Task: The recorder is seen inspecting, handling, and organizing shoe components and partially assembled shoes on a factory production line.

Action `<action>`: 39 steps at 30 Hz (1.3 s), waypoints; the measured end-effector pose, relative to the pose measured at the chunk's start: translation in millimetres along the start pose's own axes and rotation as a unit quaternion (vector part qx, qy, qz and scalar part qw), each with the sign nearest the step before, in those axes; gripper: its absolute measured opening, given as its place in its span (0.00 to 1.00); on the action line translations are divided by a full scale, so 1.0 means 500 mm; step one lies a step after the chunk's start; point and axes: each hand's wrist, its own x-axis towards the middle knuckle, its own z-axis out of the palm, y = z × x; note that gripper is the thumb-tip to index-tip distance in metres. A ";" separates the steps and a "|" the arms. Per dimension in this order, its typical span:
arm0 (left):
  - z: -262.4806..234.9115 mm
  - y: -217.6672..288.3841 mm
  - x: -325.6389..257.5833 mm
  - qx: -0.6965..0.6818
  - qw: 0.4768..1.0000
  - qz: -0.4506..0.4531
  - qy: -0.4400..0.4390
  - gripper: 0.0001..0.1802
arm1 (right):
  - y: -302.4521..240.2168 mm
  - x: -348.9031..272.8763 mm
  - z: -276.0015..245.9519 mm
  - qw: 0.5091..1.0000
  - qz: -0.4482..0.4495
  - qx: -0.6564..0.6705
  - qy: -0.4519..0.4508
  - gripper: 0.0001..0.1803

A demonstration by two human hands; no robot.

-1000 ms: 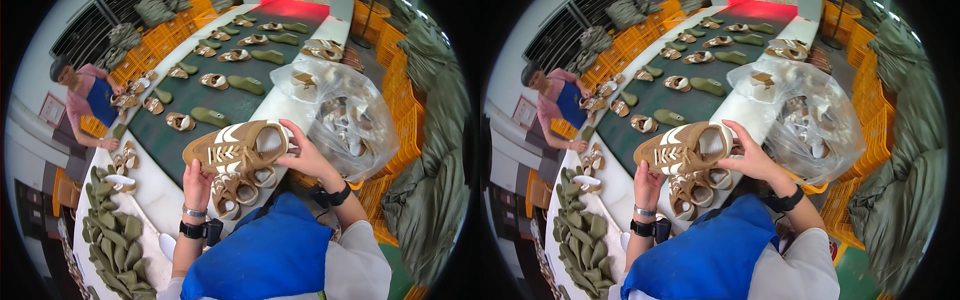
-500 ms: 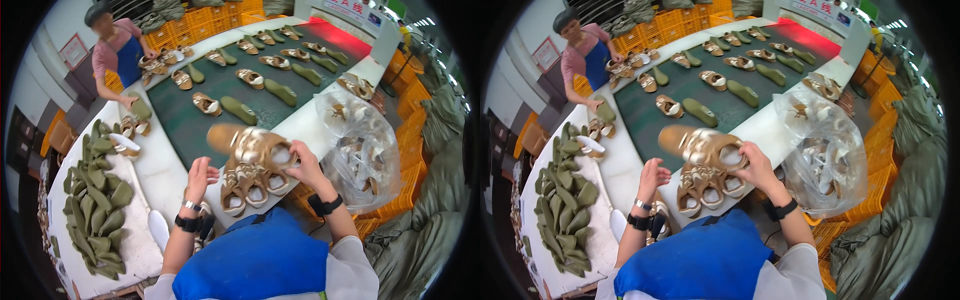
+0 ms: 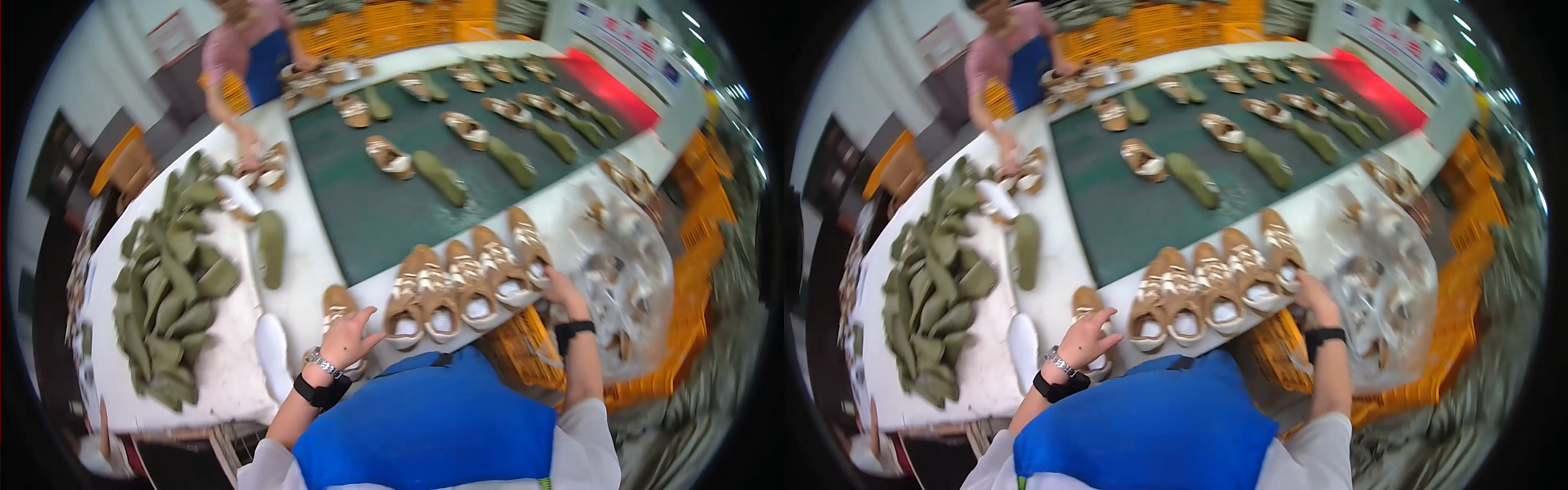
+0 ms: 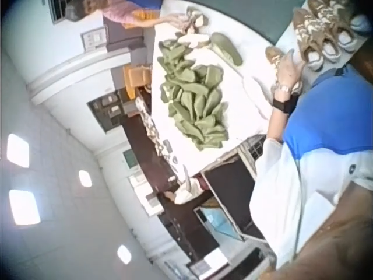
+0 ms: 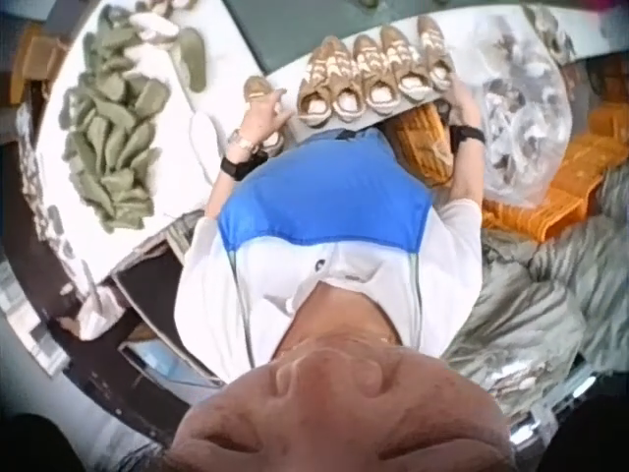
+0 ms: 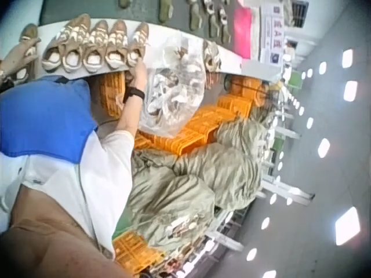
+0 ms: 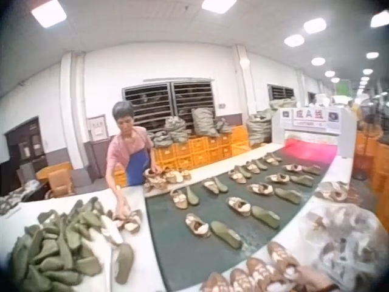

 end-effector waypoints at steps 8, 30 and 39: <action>-0.014 -0.106 -0.202 0.019 0.942 -0.334 -0.007 0.38 | -0.225 -0.030 -0.086 0.985 -0.125 -0.035 0.112 0.22; 0.035 -0.341 -0.408 -0.144 0.909 -0.358 0.155 0.51 | -1.143 0.119 0.392 0.832 -0.480 -0.097 -0.260 0.27; 0.027 -0.220 -0.230 -0.155 0.952 -0.234 0.126 0.46 | -1.137 0.167 0.490 0.924 -0.362 -0.008 -0.125 0.14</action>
